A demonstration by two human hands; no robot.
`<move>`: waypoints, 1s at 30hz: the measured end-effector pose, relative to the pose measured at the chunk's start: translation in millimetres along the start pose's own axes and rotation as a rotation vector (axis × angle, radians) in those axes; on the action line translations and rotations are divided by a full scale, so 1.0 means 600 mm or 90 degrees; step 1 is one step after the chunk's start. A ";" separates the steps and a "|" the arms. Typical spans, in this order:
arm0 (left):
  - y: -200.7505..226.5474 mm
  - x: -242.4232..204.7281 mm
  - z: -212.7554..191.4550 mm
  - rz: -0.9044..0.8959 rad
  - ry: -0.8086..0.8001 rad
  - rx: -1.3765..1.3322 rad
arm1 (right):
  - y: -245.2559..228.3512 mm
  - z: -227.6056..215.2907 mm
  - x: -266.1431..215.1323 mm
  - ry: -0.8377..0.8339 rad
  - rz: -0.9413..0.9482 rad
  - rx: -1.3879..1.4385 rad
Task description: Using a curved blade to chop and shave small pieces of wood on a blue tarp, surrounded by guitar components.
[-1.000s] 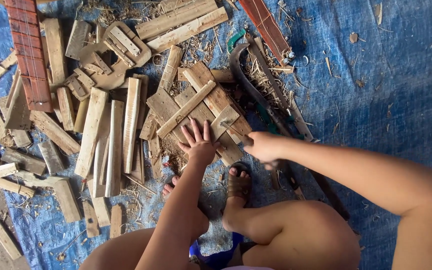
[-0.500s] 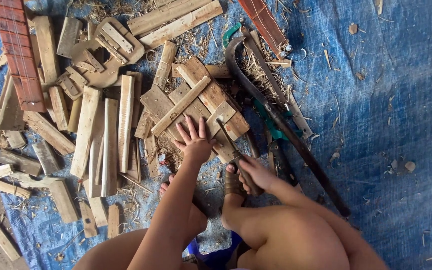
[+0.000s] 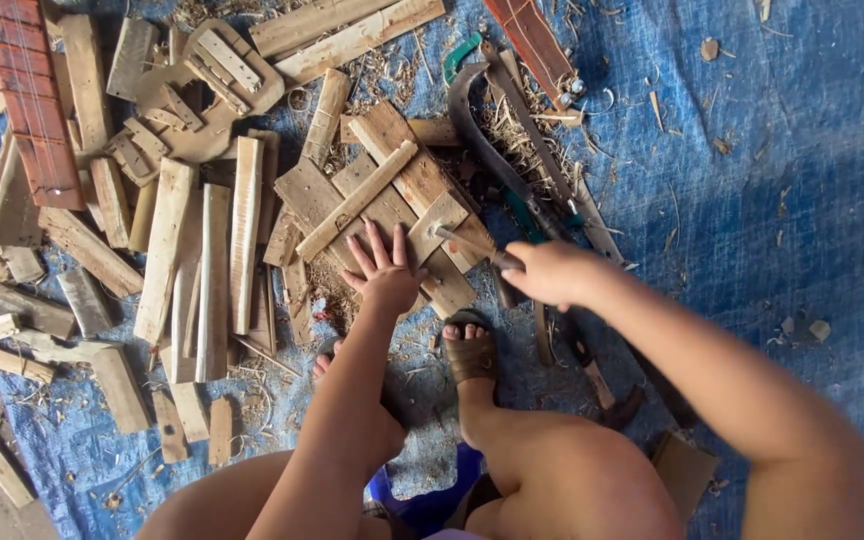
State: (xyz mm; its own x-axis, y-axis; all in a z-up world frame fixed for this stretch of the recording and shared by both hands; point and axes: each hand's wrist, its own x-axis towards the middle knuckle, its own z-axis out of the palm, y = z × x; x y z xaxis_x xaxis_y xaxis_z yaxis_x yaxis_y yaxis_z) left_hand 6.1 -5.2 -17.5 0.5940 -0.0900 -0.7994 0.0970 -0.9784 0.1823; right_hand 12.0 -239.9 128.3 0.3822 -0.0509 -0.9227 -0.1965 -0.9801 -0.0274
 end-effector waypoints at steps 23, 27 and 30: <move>0.000 0.002 -0.006 0.013 -0.010 -0.039 | -0.112 -0.137 -0.102 -0.054 -0.022 -0.199; 0.004 0.004 -0.005 0.005 -0.022 -0.037 | -0.100 -0.116 -0.052 -0.045 -0.049 -0.219; 0.002 0.000 -0.005 0.009 -0.018 -0.043 | -0.101 -0.096 -0.021 -0.010 -0.046 -0.284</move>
State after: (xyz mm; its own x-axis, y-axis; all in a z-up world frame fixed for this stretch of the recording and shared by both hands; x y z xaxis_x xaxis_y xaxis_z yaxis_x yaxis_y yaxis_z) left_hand 8.4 -5.6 -15.6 0.5731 -0.1094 -0.8121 0.1430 -0.9625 0.2306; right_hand 70.8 -191.1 163.9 0.3656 0.0210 -0.9305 0.2397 -0.9682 0.0723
